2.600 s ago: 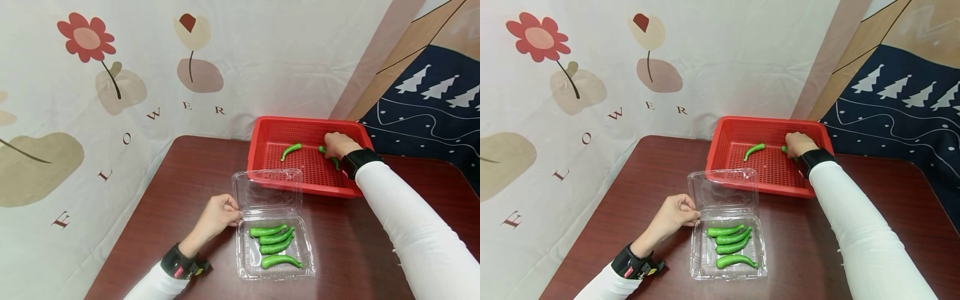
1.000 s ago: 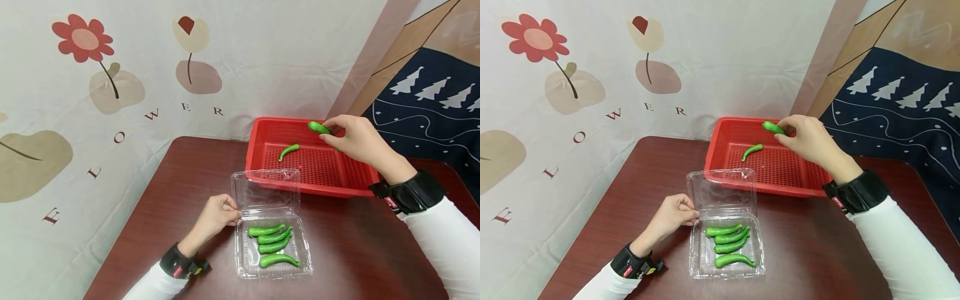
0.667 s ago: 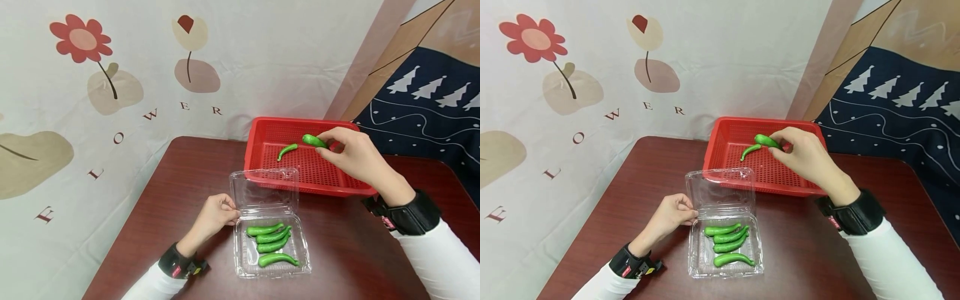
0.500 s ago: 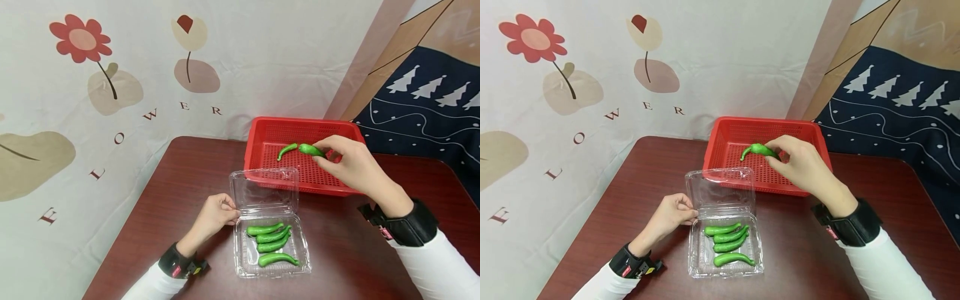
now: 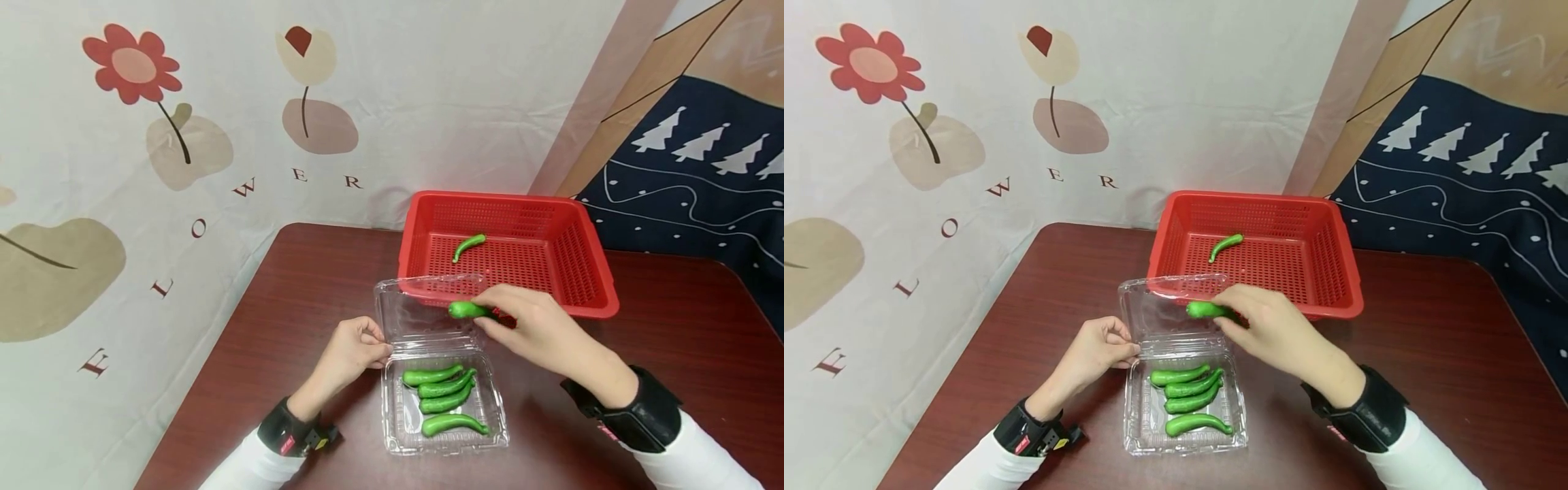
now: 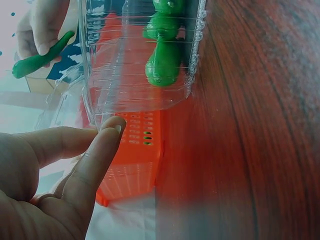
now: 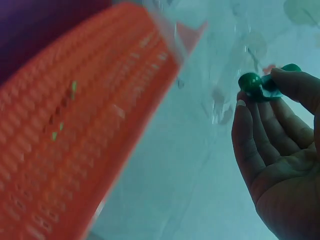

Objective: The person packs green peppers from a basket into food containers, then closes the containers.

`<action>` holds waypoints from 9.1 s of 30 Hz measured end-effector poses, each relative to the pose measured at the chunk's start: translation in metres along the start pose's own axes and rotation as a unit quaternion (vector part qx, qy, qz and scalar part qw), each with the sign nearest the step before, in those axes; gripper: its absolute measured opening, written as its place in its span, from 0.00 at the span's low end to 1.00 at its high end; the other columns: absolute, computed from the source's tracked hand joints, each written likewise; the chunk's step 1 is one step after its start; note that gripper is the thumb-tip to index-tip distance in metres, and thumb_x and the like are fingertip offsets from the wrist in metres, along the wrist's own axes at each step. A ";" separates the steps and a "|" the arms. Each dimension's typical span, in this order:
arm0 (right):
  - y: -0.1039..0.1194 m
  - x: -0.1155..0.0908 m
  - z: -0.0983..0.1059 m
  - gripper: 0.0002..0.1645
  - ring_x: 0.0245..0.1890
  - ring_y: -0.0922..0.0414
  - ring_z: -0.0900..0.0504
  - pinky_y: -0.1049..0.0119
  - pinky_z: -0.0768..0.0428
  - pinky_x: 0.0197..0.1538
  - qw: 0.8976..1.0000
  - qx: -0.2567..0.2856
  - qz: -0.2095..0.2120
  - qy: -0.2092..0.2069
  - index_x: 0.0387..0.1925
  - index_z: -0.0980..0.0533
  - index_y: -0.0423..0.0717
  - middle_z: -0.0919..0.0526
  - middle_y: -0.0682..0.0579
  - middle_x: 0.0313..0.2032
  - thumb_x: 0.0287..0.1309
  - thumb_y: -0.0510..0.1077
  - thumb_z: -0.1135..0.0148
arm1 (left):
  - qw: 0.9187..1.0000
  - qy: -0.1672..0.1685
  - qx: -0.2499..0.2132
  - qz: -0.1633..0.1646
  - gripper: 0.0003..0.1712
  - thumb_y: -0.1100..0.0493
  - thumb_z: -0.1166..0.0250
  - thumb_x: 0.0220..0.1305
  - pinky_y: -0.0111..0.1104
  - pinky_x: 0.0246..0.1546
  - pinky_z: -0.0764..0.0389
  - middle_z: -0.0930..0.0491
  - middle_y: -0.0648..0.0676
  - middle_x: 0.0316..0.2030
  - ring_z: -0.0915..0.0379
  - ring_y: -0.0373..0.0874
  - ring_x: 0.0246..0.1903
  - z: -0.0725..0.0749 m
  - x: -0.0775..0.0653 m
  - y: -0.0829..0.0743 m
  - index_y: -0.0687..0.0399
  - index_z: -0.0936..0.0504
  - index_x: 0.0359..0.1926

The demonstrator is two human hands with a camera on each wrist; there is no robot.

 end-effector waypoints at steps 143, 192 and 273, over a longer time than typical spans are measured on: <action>-0.199 0.106 -0.098 0.20 0.57 0.40 0.17 0.42 0.16 0.60 0.924 -0.139 -0.166 0.316 0.60 0.18 0.37 0.15 0.36 0.56 0.70 0.41 0.34 | 1.000 0.012 -0.024 0.001 0.11 0.78 0.29 0.59 0.42 0.33 0.07 0.12 0.67 0.31 0.13 0.47 0.27 0.001 0.007 0.006 0.69 0.25 0.35; -0.207 0.090 -0.057 0.08 0.26 0.50 0.27 0.58 0.27 0.31 0.915 -0.149 -0.242 0.288 0.28 0.19 0.42 0.23 0.48 0.23 0.62 0.38 0.29 | 1.000 0.008 -0.012 -0.009 0.11 0.78 0.29 0.58 0.41 0.32 0.07 0.12 0.66 0.31 0.12 0.54 0.30 0.002 0.004 0.002 0.69 0.25 0.34; 0.041 -0.039 -0.066 0.19 0.38 0.66 0.22 0.73 0.18 0.37 0.996 0.001 0.075 0.052 0.44 0.16 0.50 0.18 0.62 0.40 0.49 0.38 0.21 | 1.000 0.001 -0.003 -0.015 0.11 0.76 0.28 0.58 0.41 0.32 0.07 0.14 0.63 0.26 0.14 0.47 0.27 0.000 0.000 0.000 0.68 0.24 0.33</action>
Point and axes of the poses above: each hand's wrist, its own x-axis towards the middle knuckle, its own z-axis out of the back of the hand, y = z × x, the point moved 8 cm from there along x, towards the middle knuckle
